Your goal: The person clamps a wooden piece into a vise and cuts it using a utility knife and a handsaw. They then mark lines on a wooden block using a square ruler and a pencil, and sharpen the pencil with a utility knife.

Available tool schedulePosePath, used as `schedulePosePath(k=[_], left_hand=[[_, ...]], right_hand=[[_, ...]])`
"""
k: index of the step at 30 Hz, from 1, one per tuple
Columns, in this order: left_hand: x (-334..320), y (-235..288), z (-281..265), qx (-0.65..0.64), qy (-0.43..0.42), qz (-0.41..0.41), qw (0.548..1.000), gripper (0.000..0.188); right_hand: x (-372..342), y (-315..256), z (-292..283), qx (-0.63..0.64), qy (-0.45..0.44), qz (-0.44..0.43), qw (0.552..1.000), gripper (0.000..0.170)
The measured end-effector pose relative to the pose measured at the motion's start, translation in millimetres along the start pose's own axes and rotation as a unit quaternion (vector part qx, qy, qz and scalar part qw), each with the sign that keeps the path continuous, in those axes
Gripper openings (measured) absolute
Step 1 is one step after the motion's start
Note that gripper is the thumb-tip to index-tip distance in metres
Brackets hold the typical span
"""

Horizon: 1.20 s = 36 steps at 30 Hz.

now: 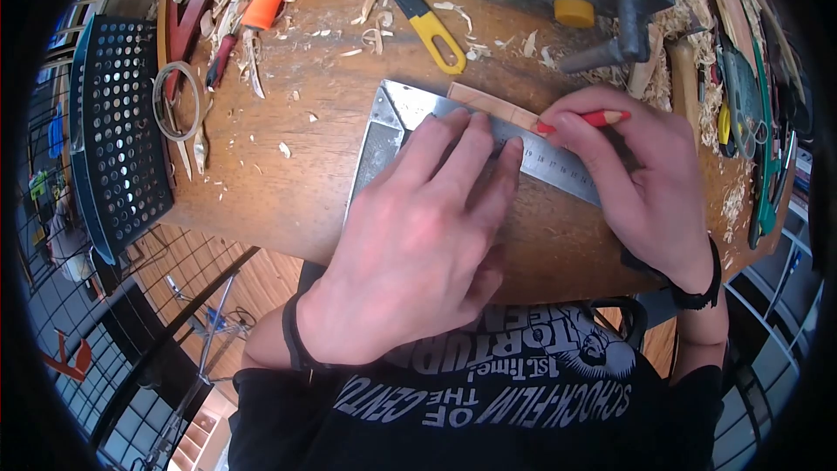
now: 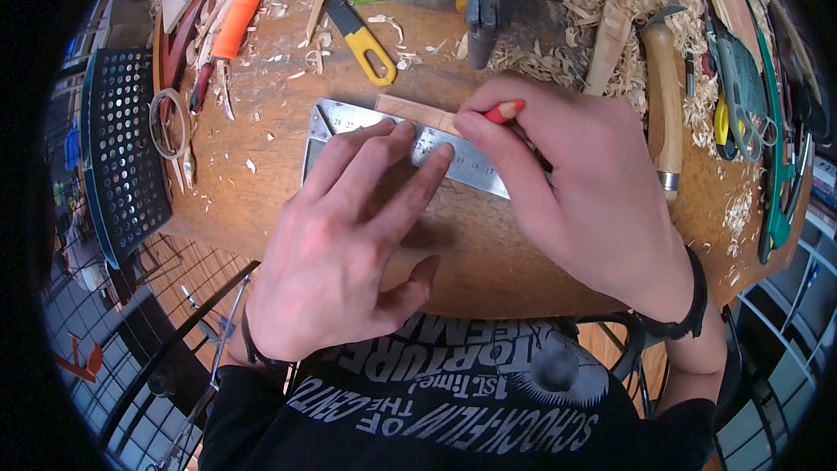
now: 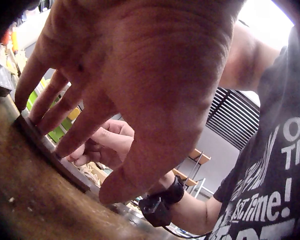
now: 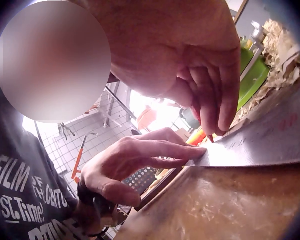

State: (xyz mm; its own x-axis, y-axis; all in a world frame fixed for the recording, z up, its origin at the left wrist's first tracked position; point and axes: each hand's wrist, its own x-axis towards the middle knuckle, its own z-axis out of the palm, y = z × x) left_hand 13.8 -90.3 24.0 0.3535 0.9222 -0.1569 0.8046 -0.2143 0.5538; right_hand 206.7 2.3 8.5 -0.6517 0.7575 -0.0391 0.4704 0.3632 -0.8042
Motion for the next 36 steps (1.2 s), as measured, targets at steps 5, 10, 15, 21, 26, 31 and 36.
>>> schedulePosePath(k=[5,10,15,21,26,31,36], left_hand=[[0.8,0.9,-0.3,0.001,0.004,-0.005,1.0,0.08],[1.1,1.6,-0.8,0.012,0.009,-0.004,1.0,0.078],[1.9,2.6,-0.9,0.017,0.009,-0.003,1.0,0.076],[2.0,3.8,-0.5,0.023,0.016,-0.003,1.0,0.075],[2.2,4.9,-0.5,0.028,0.019,-0.008,0.999,0.075],[2.6,4.8,-0.4,0.031,0.019,-0.005,0.999,0.075],[2.7,5.0,-0.6,0.027,0.021,-0.004,0.999,0.075]], right_hand=[[2.3,-0.8,-0.3,-0.005,-0.006,-0.006,1.0,0.011],[-7.3,-2.6,-9.7,-0.023,-0.012,0.022,0.999,0.011],[-8.7,1.4,-8.7,-0.016,0.001,-0.005,1.0,0.011],[-3.2,-0.2,-5.4,-0.022,-0.011,0.007,1.0,0.011],[-11.3,0.0,-15.4,-0.031,-0.018,0.017,0.999,0.011],[-22.3,1.4,-19.4,-0.05,-0.005,0.048,0.998,0.012],[-20.3,3.0,-14.5,-0.044,0.018,-0.007,0.999,0.012]])
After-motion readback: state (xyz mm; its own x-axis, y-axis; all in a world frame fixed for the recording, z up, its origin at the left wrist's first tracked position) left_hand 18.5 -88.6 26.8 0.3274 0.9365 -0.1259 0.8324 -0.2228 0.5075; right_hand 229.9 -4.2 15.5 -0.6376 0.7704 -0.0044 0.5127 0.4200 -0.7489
